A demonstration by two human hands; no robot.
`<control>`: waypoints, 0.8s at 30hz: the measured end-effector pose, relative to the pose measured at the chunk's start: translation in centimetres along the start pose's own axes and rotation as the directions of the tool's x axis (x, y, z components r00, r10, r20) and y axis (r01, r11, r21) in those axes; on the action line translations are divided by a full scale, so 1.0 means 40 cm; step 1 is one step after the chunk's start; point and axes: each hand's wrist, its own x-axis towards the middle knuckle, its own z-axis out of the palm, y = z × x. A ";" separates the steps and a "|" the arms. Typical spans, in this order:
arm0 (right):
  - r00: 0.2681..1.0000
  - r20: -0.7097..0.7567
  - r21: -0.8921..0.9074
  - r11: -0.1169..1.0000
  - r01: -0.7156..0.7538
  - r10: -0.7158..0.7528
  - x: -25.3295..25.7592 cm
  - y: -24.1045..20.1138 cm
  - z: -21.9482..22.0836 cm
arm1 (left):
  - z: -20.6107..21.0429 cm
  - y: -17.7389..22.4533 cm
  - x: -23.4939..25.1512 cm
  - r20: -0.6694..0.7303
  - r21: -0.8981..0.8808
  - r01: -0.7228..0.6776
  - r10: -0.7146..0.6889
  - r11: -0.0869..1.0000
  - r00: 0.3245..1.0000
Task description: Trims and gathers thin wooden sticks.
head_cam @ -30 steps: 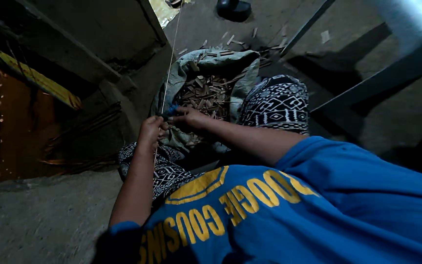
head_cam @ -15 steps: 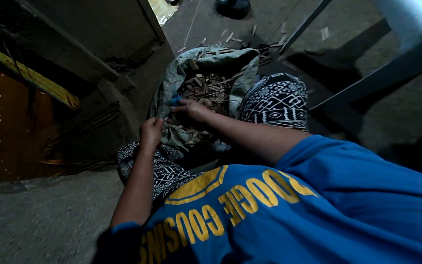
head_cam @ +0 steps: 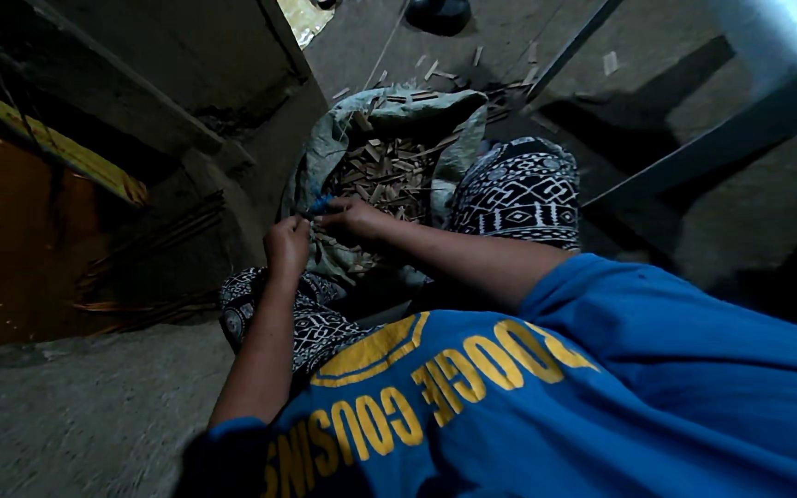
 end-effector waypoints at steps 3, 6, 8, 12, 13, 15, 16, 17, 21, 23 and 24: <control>0.996 -0.090 0.026 1.000 0.008 -0.005 0.014 -0.003 -0.004 | 0.008 0.015 -0.017 -0.019 0.035 0.011 -0.011 0.999 1.000; 0.983 -0.183 0.028 0.999 0.028 -0.023 0.032 0.003 -0.020 | 0.010 0.006 -0.020 0.004 0.038 0.007 -0.007 0.999 1.000; 0.953 -0.300 -0.018 0.999 0.047 -0.050 0.046 -0.002 -0.047 | 0.009 -0.011 -0.027 0.017 0.012 -0.011 0.011 1.000 1.000; 0.867 -0.498 0.188 0.975 0.121 -0.012 0.076 -0.030 -0.133 | -0.003 -0.052 -0.041 0.067 -0.110 0.017 -0.010 0.994 0.998; 0.871 -0.491 0.308 0.939 0.153 0.019 0.072 -0.040 -0.140 | -0.004 -0.060 -0.042 0.079 -0.155 0.034 -0.022 0.987 0.997; 0.909 -0.410 0.498 0.853 0.158 0.072 0.062 -0.051 -0.141 | -0.007 -0.066 -0.042 0.109 -0.246 0.079 -0.054 0.966 0.993; 0.934 -0.344 0.573 0.810 0.127 0.097 0.058 -0.051 -0.135 | -0.007 -0.065 -0.042 0.127 -0.287 0.104 -0.069 0.952 0.989; 0.959 -0.261 0.637 0.767 0.084 0.112 0.054 -0.049 -0.130 | -0.007 -0.064 -0.041 0.145 -0.324 0.121 -0.077 0.938 0.986; 0.993 -0.015 0.738 0.671 -0.071 0.121 0.039 -0.035 -0.096 | -0.005 -0.057 -0.038 0.160 -0.421 0.141 -0.080 0.896 0.984; 0.989 0.027 0.744 0.658 -0.118 0.146 0.034 -0.032 -0.081 | -0.006 -0.055 -0.035 0.163 -0.442 0.161 -0.097 0.883 0.982; 0.986 0.042 0.736 0.662 -0.139 0.161 0.033 -0.029 -0.076 | -0.005 -0.057 -0.032 0.165 -0.456 0.164 -0.098 0.875 0.981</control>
